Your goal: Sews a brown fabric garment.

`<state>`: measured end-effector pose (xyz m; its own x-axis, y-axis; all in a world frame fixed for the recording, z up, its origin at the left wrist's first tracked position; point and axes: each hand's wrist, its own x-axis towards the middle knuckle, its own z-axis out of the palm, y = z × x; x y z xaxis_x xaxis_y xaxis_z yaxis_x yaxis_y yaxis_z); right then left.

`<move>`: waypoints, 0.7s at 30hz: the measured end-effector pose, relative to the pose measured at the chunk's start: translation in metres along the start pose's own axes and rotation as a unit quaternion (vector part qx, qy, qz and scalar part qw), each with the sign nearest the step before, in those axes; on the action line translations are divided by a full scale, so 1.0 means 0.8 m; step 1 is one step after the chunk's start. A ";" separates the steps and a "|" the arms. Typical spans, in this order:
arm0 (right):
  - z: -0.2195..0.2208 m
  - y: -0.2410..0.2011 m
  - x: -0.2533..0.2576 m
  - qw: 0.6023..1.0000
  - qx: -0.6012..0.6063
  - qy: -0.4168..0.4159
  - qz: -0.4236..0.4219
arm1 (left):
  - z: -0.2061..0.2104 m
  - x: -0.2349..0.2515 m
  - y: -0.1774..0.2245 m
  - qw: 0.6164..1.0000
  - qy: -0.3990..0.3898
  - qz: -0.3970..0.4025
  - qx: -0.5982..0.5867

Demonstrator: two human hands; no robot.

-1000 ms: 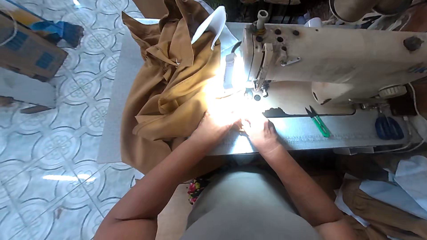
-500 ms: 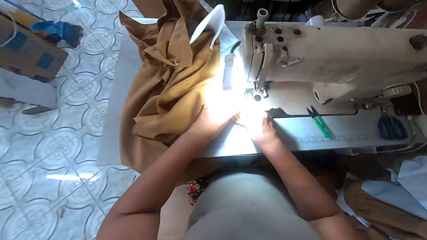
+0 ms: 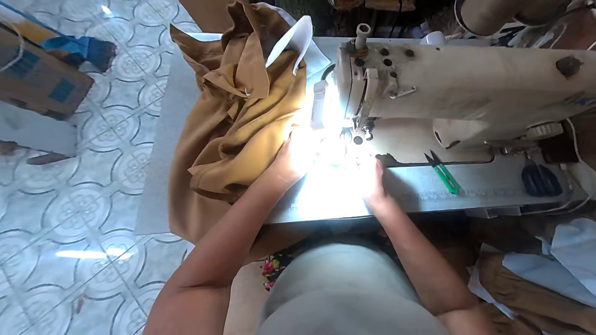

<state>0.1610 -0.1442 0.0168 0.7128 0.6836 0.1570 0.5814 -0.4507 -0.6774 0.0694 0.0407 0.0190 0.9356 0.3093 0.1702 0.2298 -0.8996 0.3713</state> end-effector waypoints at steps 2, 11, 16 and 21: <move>0.005 -0.006 -0.005 0.999 0.034 0.015 0.005 | -0.012 0.002 0.009 0.997 -0.008 -0.064 -0.049; 0.028 -0.016 0.007 0.983 0.182 0.016 0.033 | -0.020 -0.014 0.007 0.996 -0.003 0.024 -0.087; 0.006 -0.042 -0.041 0.902 0.386 -0.048 0.187 | -0.018 -0.029 -0.002 0.967 0.033 0.249 0.042; 0.001 -0.005 -0.061 0.986 0.160 -0.050 0.014 | -0.010 -0.033 0.009 0.963 0.013 0.263 0.054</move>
<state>0.1234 -0.1754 0.0115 0.6757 0.7334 0.0744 0.3968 -0.2768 -0.8752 0.0441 0.0282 0.0242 0.9230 -0.1923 0.3332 -0.2473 -0.9600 0.1310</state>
